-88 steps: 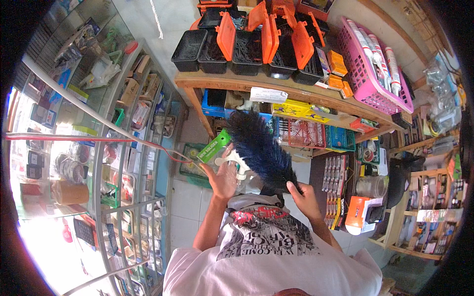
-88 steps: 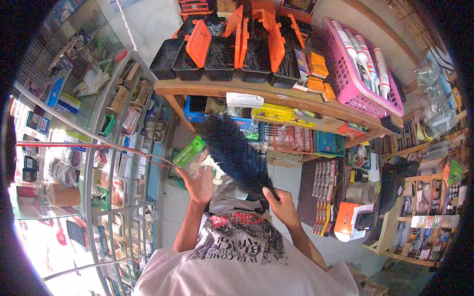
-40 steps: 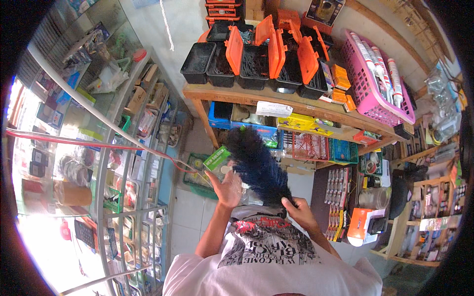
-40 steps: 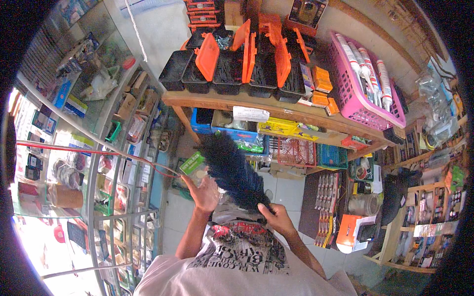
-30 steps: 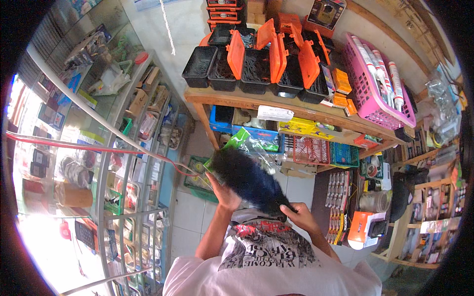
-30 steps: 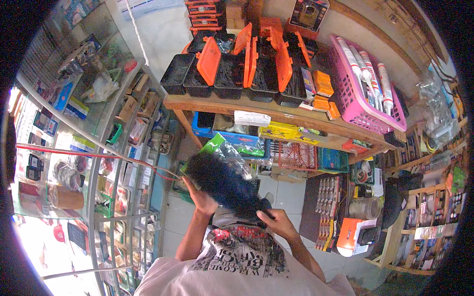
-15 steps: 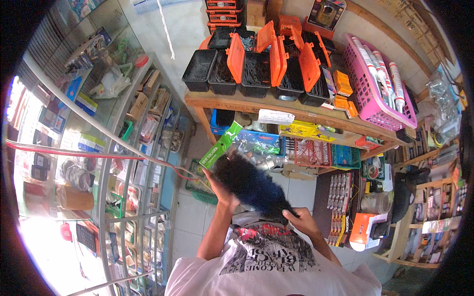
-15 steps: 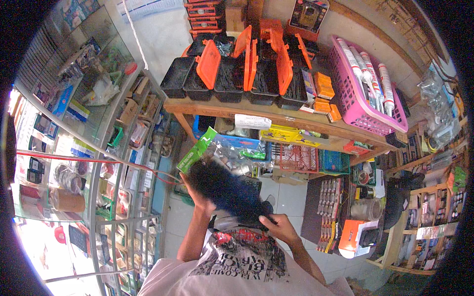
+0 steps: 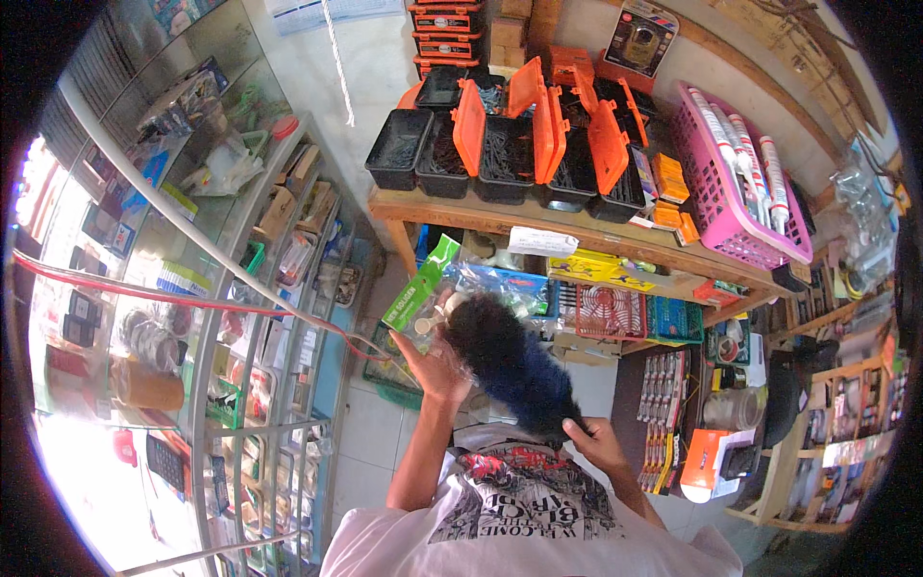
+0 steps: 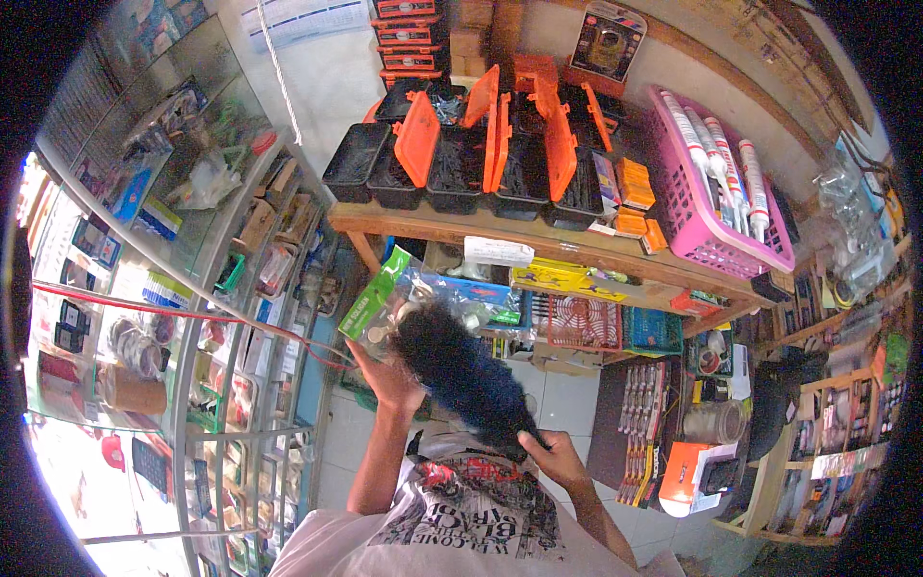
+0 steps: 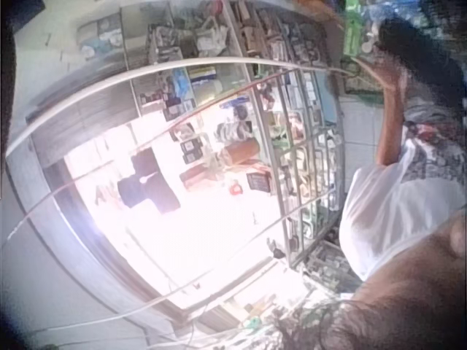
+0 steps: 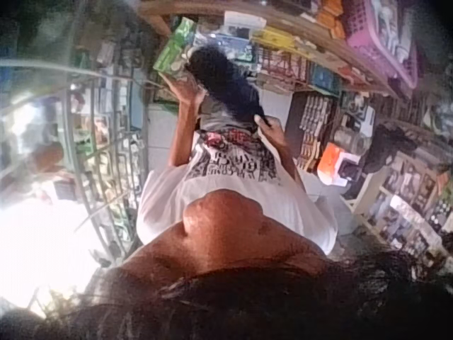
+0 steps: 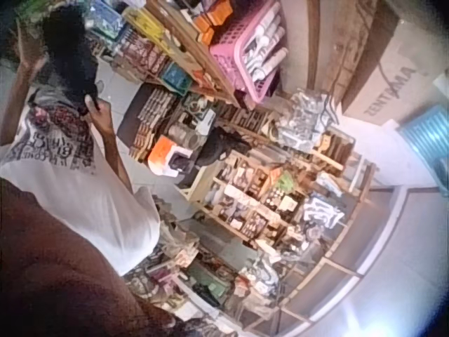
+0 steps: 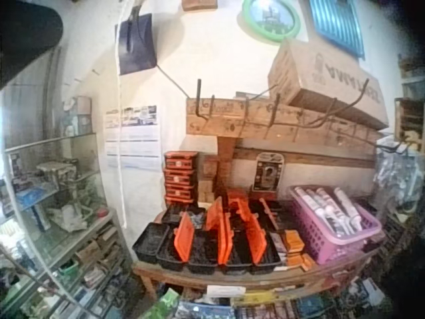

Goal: The person cleans a packaged item and its shelf space using a duster.

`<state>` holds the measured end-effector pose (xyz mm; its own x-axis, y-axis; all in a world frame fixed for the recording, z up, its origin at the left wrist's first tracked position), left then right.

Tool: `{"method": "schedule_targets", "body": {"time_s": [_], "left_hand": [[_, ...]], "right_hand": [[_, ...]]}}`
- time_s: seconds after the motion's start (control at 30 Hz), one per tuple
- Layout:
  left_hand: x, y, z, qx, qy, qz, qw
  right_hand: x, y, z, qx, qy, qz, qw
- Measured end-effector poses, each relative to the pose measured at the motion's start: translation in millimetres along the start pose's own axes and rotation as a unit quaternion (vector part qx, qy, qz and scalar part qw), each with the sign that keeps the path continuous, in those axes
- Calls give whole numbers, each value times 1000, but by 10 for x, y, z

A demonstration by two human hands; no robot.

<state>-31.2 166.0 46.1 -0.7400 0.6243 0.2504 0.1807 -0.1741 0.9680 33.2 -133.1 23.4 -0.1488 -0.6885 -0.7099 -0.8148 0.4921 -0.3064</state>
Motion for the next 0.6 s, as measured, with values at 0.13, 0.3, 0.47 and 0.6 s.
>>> {"method": "schedule_targets", "body": {"time_s": [0.13, 0.3, 0.47, 0.6], "left_hand": [[-12, 134, -5, -66, -57, -113, 990], [-10, 110, -52, -8, -33, -12, 999], [-37, 25, -38, 51, -43, -64, 996], [6, 225, -49, -158, -51, -157, 973]], "right_hand": [[-104, -64, -30, 51, -75, -23, 996], [-54, -29, 7, 20, -21, -76, 997], [-38, -47, 22, 60, -67, -12, 996], [-6, -68, 43, 75, -86, 7, 993]]}}
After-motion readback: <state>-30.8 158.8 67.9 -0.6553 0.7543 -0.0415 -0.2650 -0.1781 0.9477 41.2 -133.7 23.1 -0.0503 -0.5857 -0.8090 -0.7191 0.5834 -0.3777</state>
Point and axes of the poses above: each hand's wrist, its own z-axis towards the middle knuckle, its own y-axis out of the palm, x = y × z, the point moved 6 cm from there along z, towards the middle knuckle, and after that the axes turned 9 degrees about y, right-handed, at the moved point
